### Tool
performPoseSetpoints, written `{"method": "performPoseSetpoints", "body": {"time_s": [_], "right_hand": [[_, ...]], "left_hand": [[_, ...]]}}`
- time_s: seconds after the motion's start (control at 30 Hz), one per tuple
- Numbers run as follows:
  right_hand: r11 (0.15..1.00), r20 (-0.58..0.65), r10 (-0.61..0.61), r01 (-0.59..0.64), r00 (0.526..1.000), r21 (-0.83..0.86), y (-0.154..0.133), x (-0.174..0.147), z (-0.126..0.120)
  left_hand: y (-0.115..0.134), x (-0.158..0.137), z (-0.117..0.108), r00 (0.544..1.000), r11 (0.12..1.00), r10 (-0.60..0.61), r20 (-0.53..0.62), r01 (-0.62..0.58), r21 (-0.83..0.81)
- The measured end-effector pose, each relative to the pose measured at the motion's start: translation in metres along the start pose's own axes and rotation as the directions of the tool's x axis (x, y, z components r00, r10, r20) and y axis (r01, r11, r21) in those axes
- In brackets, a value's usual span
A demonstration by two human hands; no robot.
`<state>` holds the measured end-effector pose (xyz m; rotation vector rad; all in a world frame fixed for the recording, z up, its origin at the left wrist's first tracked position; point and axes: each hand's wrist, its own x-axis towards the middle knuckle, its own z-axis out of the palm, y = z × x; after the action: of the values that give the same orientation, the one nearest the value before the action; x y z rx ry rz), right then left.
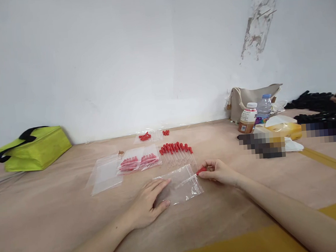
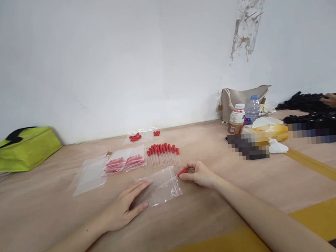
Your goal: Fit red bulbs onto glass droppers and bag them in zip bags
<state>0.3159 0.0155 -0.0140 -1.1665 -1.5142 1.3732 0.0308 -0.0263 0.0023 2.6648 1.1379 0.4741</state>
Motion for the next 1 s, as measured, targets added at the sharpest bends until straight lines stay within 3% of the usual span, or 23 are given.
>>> {"method": "performPoseSetpoints", "body": {"time_s": [0.13, 0.33, 0.5, 0.57, 0.67, 0.73, 0.8, 0.87, 1.0], "right_hand": [[0.982, 0.092, -0.127, 0.138, 0.988, -0.126, -0.004, -0.003, 0.006], [0.942, 0.119, -0.177, 0.203, 0.977, -0.267, 0.001, -0.003, 0.020], [0.806, 0.207, -0.315, 0.376, 0.926, -0.457, -0.004, -0.007, 0.020], [0.789, 0.276, -0.302, 0.402, 0.912, -0.464, -0.009, -0.008, 0.017], [0.869, 0.370, -0.191, 0.332, 0.909, -0.367, -0.012, -0.002, 0.004], [0.912, 0.256, -0.139, 0.224, 0.957, -0.344, -0.011, 0.010, -0.009], [0.922, -0.037, -0.107, 0.085, 0.994, -0.377, -0.008, 0.029, -0.020], [0.915, -0.272, -0.060, -0.056, 0.961, -0.399, -0.005, 0.053, -0.026], [0.892, -0.376, -0.001, -0.169, 0.927, -0.419, -0.005, 0.095, -0.025]], "left_hand": [[0.000, 0.004, 0.000, 1.000, 1.000, 0.015, 0.009, -0.015, -0.014], [0.000, 0.006, 0.002, 1.000, 1.000, 0.022, -0.001, -0.022, -0.019], [0.003, 0.006, 0.001, 0.999, 0.997, 0.047, -0.020, -0.048, -0.065], [0.003, 0.006, 0.001, 0.999, 0.997, 0.041, -0.009, -0.041, -0.070], [0.000, 0.005, 0.001, 1.000, 0.997, 0.014, 0.021, -0.013, -0.071], [-0.003, 0.005, 0.002, 0.999, 0.998, 0.012, 0.037, -0.010, -0.063], [-0.004, 0.005, 0.002, 0.998, 0.998, 0.024, 0.050, -0.021, -0.053], [-0.005, 0.005, 0.002, 0.997, 0.998, 0.035, 0.063, -0.032, -0.046], [-0.005, 0.004, 0.002, 0.996, 0.999, 0.041, 0.078, -0.039, -0.025]]}}
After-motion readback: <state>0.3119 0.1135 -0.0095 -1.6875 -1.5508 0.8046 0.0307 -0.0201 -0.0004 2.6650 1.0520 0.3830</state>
